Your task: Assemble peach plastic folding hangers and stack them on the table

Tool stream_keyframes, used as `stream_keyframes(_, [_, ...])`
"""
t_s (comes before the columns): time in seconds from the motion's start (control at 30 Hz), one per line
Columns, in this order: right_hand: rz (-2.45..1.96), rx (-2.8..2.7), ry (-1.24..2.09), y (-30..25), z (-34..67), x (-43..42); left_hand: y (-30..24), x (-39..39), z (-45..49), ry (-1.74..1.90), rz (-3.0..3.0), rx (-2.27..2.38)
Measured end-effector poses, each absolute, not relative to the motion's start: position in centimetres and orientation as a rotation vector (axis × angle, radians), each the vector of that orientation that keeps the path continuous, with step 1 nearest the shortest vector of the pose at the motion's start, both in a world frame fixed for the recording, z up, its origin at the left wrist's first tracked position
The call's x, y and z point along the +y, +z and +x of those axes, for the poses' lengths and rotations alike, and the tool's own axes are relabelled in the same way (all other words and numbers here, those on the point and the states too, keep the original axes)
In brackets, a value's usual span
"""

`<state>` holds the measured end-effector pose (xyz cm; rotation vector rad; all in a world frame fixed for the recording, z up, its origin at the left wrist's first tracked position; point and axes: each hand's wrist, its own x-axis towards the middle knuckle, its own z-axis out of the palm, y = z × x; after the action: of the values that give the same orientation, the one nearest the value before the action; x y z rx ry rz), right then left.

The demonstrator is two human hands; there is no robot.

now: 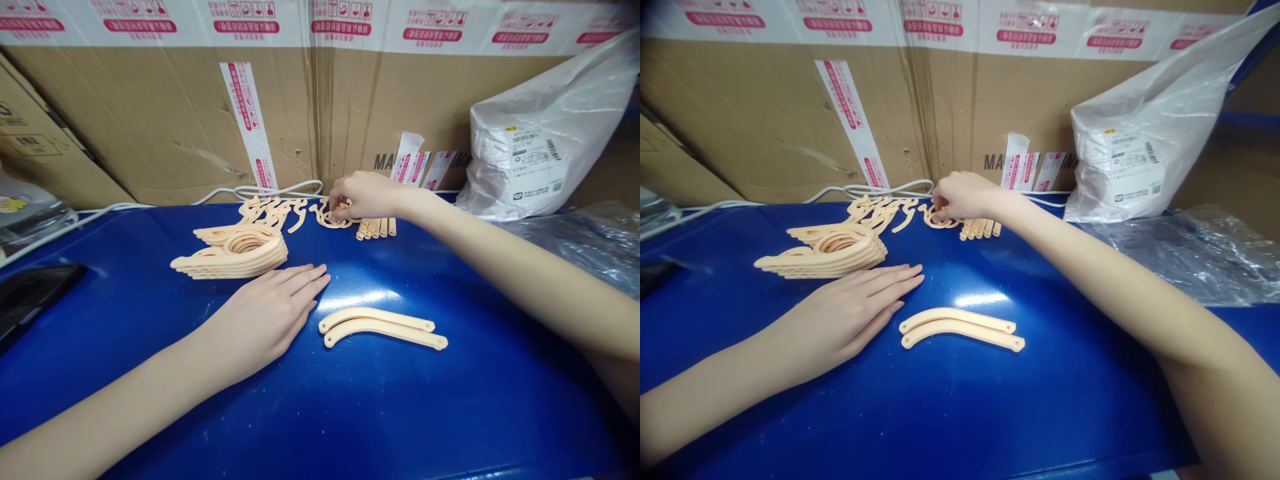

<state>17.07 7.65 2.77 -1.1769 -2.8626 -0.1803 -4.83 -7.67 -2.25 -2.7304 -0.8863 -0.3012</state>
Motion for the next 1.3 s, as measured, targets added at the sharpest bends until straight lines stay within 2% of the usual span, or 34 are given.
stream_keyframes(0.57, [-1.191,-2.867,-0.144,3.0,16.8,7.1,-2.2,-7.9,-4.7,-0.315,-2.739,-0.868])
stream_keyframes(0.87, [-0.998,-2.829,-0.181,5.1,16.8,3.8,-2.4,-8.0,-4.3,-0.291,-2.761,-0.919])
stream_keyframes(1.1, [-0.783,-2.961,-0.013,3.3,18.6,-0.7,-2.6,-8.2,-4.1,-0.397,-2.780,-1.122])
stream_keyframes(1.3, [-0.685,-2.959,0.316,2.0,19.5,-1.9,-2.6,-8.3,-3.9,-0.404,-2.802,-1.102])
